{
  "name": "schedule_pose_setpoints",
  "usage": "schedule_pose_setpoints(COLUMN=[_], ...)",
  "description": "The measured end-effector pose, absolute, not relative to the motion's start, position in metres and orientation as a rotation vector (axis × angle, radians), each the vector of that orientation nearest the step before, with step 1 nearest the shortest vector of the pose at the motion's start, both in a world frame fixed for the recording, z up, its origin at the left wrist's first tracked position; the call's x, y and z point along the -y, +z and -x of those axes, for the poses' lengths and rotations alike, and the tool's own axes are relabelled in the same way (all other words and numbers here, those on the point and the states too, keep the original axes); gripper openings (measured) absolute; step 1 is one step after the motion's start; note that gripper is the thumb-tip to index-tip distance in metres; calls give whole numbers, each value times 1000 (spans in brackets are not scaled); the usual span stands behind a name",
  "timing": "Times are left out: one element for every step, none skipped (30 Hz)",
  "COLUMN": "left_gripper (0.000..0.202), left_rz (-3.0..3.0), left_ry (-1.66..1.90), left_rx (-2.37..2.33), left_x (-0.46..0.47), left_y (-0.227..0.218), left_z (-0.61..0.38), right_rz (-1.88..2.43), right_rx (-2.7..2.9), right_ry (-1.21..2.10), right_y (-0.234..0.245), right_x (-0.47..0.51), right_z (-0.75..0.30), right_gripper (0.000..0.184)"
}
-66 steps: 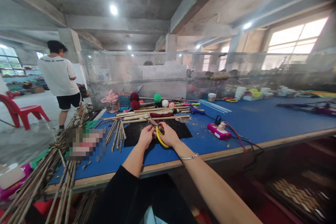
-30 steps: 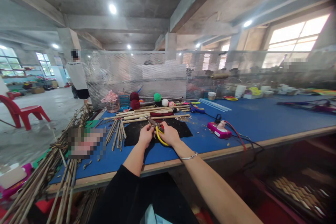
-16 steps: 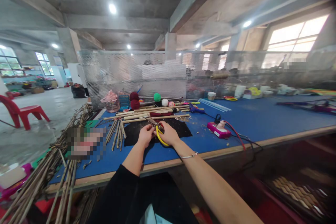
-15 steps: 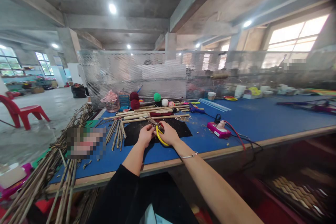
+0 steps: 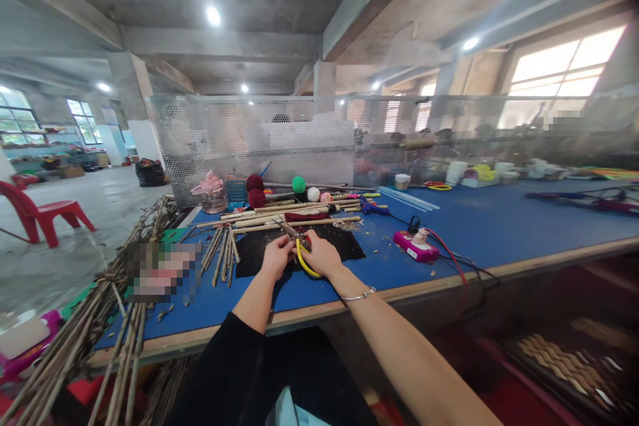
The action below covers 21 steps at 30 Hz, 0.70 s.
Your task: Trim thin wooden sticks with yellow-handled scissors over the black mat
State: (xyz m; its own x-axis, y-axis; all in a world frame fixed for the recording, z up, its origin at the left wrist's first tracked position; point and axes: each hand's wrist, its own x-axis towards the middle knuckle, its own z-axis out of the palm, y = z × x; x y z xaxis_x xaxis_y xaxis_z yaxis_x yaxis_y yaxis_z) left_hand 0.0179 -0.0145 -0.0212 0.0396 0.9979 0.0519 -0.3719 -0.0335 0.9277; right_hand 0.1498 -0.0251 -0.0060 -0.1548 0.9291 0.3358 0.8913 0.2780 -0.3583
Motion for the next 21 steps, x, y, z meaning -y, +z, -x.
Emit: schedule_pose_setpoints(left_gripper=[34, 35, 35, 35, 35, 35, 34, 34, 34, 33, 33, 33, 33, 32, 32, 31, 30, 30, 29, 28, 27], left_rz=[-979, -981, -981, -978, -972, -966, -961, -956, -954, -956, -961, -967, -975, -984, -992, -998, -1001, -1003, -1003, -1003, -1004], left_ry=[1358, 1355, 1357, 1359, 1362, 1363, 1361, 1357, 1354, 1350, 1349, 1350, 1351, 1349, 1346, 1341, 1337, 1333, 1330, 1328, 1324], left_rx=[-870, -868, -864, -862, -860, -857, -855, -853, -851, -848, -845, -843, -842, -841, -840, -842, -846, -850, -852, -851, -847], left_x=[14, 14, 14, 14, 13, 12, 11, 11, 10, 10, 9, 10, 10, 10, 11, 12, 12, 13, 13, 13, 13], left_y=[-21, -21, -21, -21, -22, -22, -23, -23, -24, -24, -24, -24, -23, -23, -22, -21, -21, -20, -20, -20, -19], left_z=[-18, -18, -18, -18, -18, -18, -18, -18, -18, -18, -18, -18, -18, -18, -18, -18, -19, -19, -19, -19, -20], right_rz=[1644, 1651, 1651, 1646, 1641, 1635, 1632, 1631, 1635, 1643, 1656, 1670, 1682, 1683, 1673, 1651, 1621, 1588, 1560, 1536, 1518], right_rx=[2067, 2066, 2064, 2063, 2063, 2063, 2063, 2062, 2057, 2050, 2042, 2034, 2027, 2025, 2026, 2030, 2034, 2038, 2041, 2043, 2045], right_ry=[111, 115, 113, 107, 103, 102, 104, 106, 107, 103, 94, 86, 82, 82, 88, 98, 110, 119, 126, 131, 136], right_y=[-7, -7, -8, -9, -10, -11, -11, -11, -11, -11, -10, -9, -9, -8, -7, -7, -6, -6, -7, -7, -7], right_x=[24, 23, 22, 21, 20, 20, 19, 19, 19, 19, 20, 21, 22, 23, 24, 25, 25, 26, 26, 26, 25], right_z=[-150, -151, -151, -151, -152, -152, -152, -152, -152, -152, -152, -151, -151, -150, -150, -149, -149, -149, -149, -150, -150], right_gripper=[46, 46, 46, 46, 46, 46, 46, 46, 46, 46, 46, 46, 47, 47, 48, 48, 48, 49, 50, 50, 51])
